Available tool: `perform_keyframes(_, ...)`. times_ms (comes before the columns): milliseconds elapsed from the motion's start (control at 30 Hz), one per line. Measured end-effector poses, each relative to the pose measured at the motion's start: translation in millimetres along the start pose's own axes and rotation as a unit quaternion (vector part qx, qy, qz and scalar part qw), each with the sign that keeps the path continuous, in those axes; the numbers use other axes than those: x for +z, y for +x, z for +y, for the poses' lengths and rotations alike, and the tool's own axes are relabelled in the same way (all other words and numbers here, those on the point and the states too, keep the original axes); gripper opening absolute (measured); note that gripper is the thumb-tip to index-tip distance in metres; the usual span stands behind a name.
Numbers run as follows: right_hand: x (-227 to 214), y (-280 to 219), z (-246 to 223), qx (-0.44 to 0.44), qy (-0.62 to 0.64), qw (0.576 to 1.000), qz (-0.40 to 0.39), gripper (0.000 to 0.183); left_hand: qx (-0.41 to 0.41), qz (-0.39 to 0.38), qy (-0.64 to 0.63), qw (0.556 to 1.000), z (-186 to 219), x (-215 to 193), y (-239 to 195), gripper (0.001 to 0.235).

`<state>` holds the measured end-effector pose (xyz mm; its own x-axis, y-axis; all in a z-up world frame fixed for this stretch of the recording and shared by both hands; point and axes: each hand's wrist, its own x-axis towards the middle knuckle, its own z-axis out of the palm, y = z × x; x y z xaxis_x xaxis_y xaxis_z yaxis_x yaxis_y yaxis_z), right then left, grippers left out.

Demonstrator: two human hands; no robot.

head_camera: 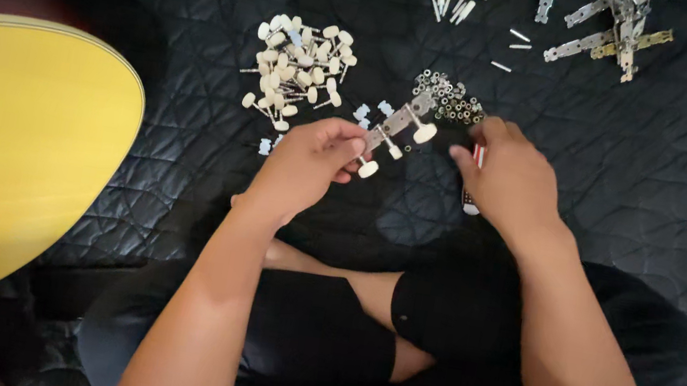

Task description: The person assembles guitar tuning machines by hand, inserting white plastic knobs into metal casings and securing them with washers and screws using a screwdriver. They handle multiple small parts laid out on a black mat and repeat the process for several units.

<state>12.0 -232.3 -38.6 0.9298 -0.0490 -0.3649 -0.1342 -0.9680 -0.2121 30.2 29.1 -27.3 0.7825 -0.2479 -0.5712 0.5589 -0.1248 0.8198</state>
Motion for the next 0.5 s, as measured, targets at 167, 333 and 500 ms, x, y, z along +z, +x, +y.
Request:
perform_keyframes(167, 38.7, 10.4, 4.7, 0.069, -0.037, 0.995, -0.055, 0.040, -0.024, 0.002, 0.200, 0.979, -49.1, 8.0, 26.1, 0.020)
perform_keyframes(333, 69.9, 26.1, 39.6, 0.068, -0.016, 0.997, -0.021, 0.030, -0.052, -0.009, 0.329, 0.943, -83.1, 19.9, 40.0, 0.021)
perform_keyframes(500, 61.4, 23.9, 42.3, -0.005, -0.199, 0.972, 0.123, 0.013, -0.061, -0.020, 0.349, 0.935, -93.3, 29.8, 38.9, 0.022)
